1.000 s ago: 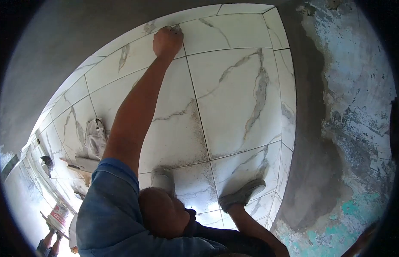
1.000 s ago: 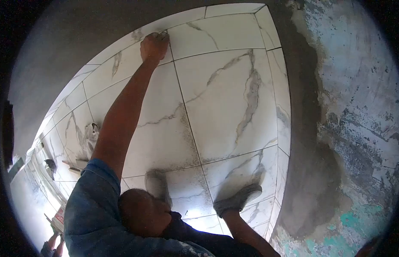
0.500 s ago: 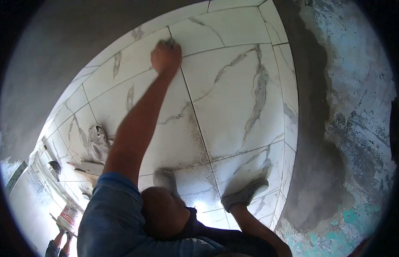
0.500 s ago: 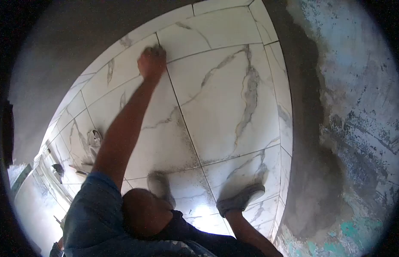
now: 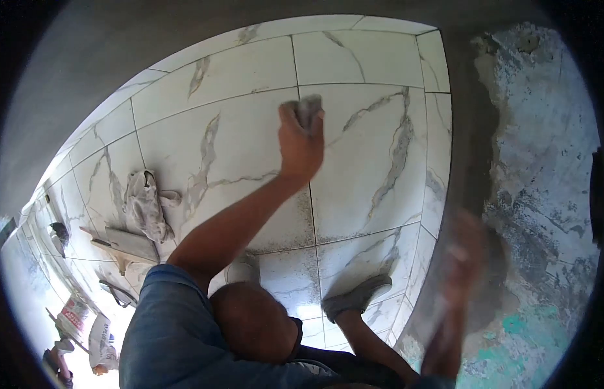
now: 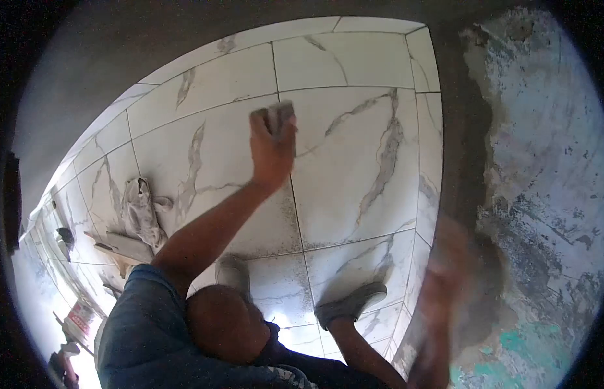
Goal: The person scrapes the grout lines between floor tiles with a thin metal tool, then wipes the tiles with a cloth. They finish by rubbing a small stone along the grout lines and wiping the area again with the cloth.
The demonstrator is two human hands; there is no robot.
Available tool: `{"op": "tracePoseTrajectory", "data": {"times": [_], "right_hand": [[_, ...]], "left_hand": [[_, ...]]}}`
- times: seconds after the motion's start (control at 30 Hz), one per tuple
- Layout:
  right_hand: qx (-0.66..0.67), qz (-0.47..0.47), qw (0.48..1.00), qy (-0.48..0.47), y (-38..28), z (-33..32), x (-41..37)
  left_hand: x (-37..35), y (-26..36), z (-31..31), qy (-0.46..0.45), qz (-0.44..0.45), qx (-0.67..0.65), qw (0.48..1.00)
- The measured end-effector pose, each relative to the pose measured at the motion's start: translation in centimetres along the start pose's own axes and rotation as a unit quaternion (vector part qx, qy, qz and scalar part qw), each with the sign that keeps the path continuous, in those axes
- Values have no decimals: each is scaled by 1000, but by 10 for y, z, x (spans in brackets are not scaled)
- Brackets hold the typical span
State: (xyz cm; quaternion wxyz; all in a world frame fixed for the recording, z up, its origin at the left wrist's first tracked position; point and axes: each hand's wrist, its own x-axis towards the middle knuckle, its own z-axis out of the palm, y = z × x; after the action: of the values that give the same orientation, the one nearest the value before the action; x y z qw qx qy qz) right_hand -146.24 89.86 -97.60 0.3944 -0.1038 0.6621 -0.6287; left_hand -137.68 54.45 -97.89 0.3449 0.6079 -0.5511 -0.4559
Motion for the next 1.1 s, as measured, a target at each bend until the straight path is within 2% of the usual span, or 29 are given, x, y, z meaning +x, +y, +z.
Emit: {"op": "tracePoseTrajectory", "data": {"times": [0.03,0.07,0.1,0.13,0.2,0.23,0.27,0.3,0.33,0.4,0.43,0.47,0.5,0.53,0.57,0.63,0.77,0.83,0.87,0.93,1.07,1.1], "right_hand": [[-156,10,983,-100,-75,70,60],[-285,-8,938,-196,-151,140,121],[-181,11,967,-179,-124,178,129],[-193,46,964,-178,-102,206,144],[-165,67,971,-161,-96,254,150],[-147,101,975,-132,-92,262,153],[-130,132,977,-101,-91,268,159],[-76,117,988,-66,-81,265,167],[-83,115,988,-64,-75,262,178],[-165,41,983,-66,-71,264,203],[-219,46,973,-66,-80,274,210],[-225,47,971,-65,-74,280,225],[-366,-77,926,-54,-65,288,246],[-494,-198,845,-44,-56,296,265],[-502,-195,842,-45,-51,304,276],[-504,-263,819,-72,-48,325,298],[-587,-211,780,-46,-32,337,305],[-559,-271,783,-29,-35,342,297],[-559,-272,783,-30,-35,346,295],[-606,-274,747,-8,-36,353,291],[-607,-237,759,-7,-35,353,302],[-590,-222,776,-10,-37,353,304]], "left_hand": [[-7,5,-2,5,3,-8,1000],[-15,9,-5,-44,13,-18,999],[-23,10,-10,-96,20,-26,995],[-27,8,-14,-96,18,-32,995],[-26,4,-27,-127,267,84,952],[-22,3,-38,-238,185,43,953],[-14,3,-51,-237,183,37,953],[-6,0,-64,-323,167,-7,931],[5,-3,-78,-405,152,-53,900],[35,-15,-115,-379,134,31,915],[53,-44,-130,-273,162,64,946],[76,-78,-142,-119,149,156,969],[98,-110,-160,-14,173,250,952],[110,-132,-170,91,192,340,916],[108,-134,-170,87,185,335,920],[109,-124,-170,67,226,468,852],[112,-116,-168,66,199,477,854],[111,-115,-168,69,197,480,852],[112,-115,-168,70,197,480,852],[112,-115,-168,60,193,485,851],[112,-116,-168,68,189,480,854],[112,-116,-168,67,194,476,855]]}}
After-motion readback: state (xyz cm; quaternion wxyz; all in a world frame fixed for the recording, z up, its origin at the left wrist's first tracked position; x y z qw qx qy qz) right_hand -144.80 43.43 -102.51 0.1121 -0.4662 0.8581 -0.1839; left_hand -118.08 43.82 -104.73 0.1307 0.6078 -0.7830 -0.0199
